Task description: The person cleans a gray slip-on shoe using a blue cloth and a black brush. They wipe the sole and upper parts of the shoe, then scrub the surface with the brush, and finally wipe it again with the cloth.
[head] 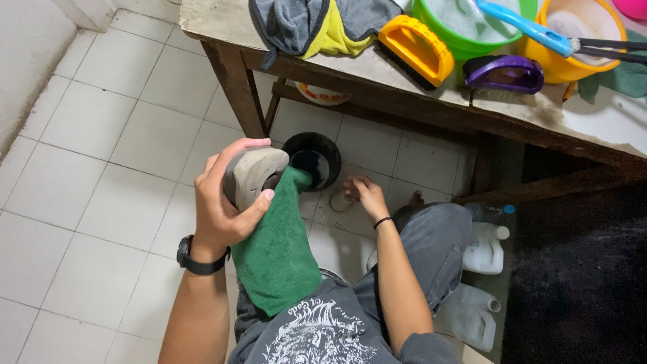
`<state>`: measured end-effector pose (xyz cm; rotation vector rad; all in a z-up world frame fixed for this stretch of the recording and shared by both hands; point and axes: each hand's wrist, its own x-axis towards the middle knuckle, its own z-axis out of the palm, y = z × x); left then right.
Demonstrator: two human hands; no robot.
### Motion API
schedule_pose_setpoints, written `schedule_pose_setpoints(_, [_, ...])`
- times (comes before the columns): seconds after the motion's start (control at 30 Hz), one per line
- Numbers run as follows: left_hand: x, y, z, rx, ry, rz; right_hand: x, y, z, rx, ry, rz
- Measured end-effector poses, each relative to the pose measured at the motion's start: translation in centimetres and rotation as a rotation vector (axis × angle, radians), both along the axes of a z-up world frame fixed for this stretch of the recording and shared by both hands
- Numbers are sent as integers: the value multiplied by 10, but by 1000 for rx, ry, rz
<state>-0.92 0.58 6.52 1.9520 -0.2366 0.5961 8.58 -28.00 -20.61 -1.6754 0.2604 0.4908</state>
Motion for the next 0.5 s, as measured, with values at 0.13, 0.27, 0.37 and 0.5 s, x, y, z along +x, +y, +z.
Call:
schedule_pose_setpoints(0.13, [-1, -2, 1, 3, -5, -7, -8, 2, -17, -4, -12, 27])
schedule_pose_setpoints(0.27, [-4, -4, 0, -7, 3, -10, -11, 4, -43, -16, 13, -14])
schedule_pose_setpoints(0.37, [-4, -3, 0, -9, -2, -9, -10, 8, -64, -31, 9, -1])
schedule_pose_setpoints(0.5, [-5, -1, 0, -11, -7, -11, -16, 18, -42, 80, 80, -34])
